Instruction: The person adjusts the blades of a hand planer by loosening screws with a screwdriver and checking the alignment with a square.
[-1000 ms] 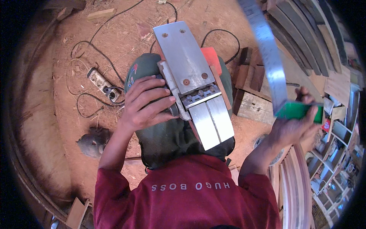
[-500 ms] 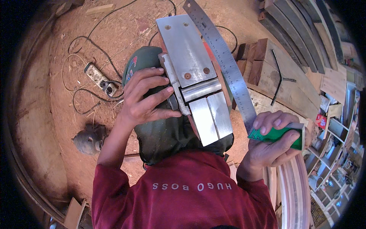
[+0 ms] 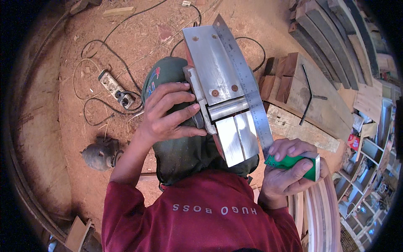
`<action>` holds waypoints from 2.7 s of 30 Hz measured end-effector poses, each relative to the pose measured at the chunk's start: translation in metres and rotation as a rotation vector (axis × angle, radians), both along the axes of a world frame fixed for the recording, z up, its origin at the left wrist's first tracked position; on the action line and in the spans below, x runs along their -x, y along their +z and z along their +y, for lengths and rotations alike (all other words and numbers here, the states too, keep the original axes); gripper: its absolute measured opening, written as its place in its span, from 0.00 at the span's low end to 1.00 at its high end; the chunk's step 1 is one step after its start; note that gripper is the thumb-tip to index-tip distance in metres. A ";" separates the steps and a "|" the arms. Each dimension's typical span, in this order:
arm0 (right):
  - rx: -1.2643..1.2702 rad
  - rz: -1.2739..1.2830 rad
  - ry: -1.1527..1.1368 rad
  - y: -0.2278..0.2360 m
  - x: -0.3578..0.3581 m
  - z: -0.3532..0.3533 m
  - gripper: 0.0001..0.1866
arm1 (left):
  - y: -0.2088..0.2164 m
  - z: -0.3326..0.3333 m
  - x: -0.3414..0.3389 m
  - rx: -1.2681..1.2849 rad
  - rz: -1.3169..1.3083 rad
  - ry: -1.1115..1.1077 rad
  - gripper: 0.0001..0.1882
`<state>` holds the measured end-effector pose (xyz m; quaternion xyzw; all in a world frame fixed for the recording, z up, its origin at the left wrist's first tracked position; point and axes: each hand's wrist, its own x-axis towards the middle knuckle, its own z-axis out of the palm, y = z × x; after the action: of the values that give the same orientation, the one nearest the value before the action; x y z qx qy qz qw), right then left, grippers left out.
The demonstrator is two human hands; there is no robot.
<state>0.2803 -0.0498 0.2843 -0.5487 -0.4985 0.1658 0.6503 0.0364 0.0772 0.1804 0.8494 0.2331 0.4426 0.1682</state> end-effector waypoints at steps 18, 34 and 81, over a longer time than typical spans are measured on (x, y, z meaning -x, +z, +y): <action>-0.006 -0.030 0.060 -0.016 0.001 -0.015 0.17 | -0.003 -0.006 0.004 0.054 -0.026 -0.026 0.27; 0.018 -0.006 0.043 -0.016 0.007 -0.016 0.13 | -0.005 -0.006 0.006 0.082 -0.007 -0.030 0.25; 0.333 -1.251 -0.157 -0.127 -0.185 0.026 0.25 | 0.019 0.036 0.016 0.130 0.387 -0.116 0.54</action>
<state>0.4650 -0.0239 0.1576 -0.6699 -0.7089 -0.1579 0.1540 0.0205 0.1130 0.1992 0.9180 0.2399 0.2446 0.1999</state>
